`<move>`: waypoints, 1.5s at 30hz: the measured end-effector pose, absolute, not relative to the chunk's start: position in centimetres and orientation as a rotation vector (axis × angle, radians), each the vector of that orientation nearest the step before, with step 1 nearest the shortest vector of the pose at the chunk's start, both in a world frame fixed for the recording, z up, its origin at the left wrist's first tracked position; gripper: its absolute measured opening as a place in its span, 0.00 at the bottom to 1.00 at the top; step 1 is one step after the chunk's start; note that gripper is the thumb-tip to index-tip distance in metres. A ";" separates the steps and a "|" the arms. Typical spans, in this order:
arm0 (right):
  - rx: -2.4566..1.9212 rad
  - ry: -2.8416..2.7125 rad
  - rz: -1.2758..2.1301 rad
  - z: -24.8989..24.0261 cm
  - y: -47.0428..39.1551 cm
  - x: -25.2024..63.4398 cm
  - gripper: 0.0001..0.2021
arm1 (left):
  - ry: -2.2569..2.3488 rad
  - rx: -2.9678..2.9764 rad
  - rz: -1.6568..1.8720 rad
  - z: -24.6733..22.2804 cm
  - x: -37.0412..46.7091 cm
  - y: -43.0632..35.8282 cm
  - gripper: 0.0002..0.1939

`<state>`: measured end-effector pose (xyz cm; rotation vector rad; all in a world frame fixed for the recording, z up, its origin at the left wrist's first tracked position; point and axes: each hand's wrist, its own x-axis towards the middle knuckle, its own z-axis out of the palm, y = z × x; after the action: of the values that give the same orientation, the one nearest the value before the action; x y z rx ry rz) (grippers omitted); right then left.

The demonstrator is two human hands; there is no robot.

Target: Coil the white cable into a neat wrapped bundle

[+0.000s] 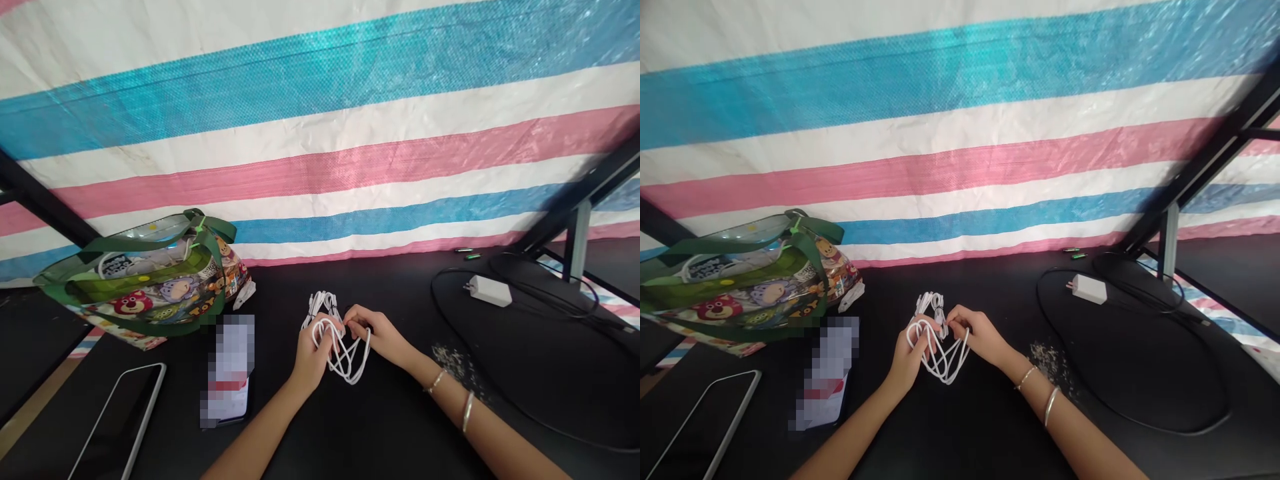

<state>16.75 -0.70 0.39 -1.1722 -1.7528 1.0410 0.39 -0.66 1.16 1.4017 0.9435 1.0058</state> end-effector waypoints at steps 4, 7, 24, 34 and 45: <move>-1.190 -1.653 1.084 -0.3 -0.6 16.9 0.12 | 0.942 1.318 1.000 1.1 0.5 -0.7 0.16; -1.176 -1.524 1.211 -0.8 -0.4 17.1 0.18 | 0.923 1.249 0.998 1.1 0.5 -0.6 0.16; -1.030 -0.823 1.521 0.9 -0.3 16.6 0.16 | 0.962 1.038 1.062 1.6 0.4 -0.2 0.11; -1.029 -0.823 1.600 1.0 -0.1 17.0 0.16 | 0.938 1.059 1.042 1.8 0.6 -0.2 0.11; -1.051 -0.949 1.641 1.1 -0.4 17.6 0.17 | 0.932 1.104 0.940 1.6 0.3 -0.2 0.13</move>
<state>17.57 -0.40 1.06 -1.0508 -0.9492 1.6411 0.31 -0.15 1.58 1.1041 0.9320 0.9401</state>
